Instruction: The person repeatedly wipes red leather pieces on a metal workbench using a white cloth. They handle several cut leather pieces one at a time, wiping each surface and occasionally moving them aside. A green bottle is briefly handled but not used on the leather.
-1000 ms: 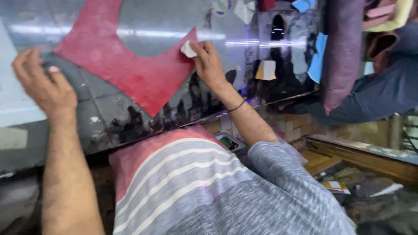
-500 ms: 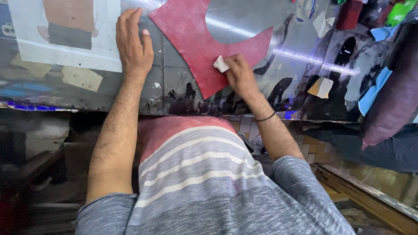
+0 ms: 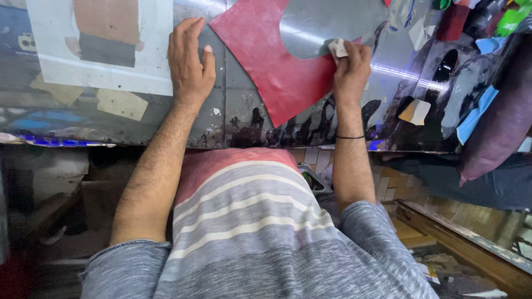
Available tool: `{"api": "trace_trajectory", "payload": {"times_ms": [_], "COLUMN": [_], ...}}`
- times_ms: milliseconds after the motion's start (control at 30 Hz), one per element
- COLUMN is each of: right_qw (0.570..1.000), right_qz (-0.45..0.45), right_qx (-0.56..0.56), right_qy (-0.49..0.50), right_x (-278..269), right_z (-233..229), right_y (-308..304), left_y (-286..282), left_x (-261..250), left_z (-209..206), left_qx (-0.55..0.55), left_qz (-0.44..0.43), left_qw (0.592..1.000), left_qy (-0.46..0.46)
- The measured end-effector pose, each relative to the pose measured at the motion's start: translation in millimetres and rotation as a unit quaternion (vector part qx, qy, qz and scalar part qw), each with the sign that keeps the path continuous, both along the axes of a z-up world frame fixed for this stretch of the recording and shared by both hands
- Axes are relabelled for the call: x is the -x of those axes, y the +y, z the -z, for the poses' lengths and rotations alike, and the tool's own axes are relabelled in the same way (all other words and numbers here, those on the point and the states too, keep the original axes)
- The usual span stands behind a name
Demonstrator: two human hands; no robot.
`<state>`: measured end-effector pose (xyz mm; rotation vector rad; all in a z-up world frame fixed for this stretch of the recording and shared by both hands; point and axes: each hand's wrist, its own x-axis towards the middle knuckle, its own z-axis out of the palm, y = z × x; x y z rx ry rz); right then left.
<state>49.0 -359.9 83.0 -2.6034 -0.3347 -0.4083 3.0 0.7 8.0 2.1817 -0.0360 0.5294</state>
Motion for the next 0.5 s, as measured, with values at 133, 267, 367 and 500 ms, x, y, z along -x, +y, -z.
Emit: {"api": "trace_trajectory", "payload": {"times_ms": [133,267,367,500], "right_qw": [0.991,0.989,0.998,0.985], "right_qz": [-0.111,-0.030,0.007,-0.115], "right_qx": [0.073,0.134,0.053,0.131], "right_qy": [0.011,-0.053,-0.037,0.013], "right_x": [-5.2,0.9,3.3,8.3], "right_z": [-15.4,-23.1,-22.4,-23.6], "right_y": [-21.3,-21.4,-18.3,-25.6], "left_y": [-0.1,2.0,4.6,2.7], "left_x": [-1.5,-0.7,0.9,0.3], "left_z": [-2.3,-4.0,-6.3,-7.9], "left_qx": [0.013,0.017,0.018,0.038], "left_qz": [0.010,0.022,0.026,0.038], "left_qw": [1.000,1.000,0.999,0.999], "left_qy": [0.008,0.013,0.012,0.005]}}
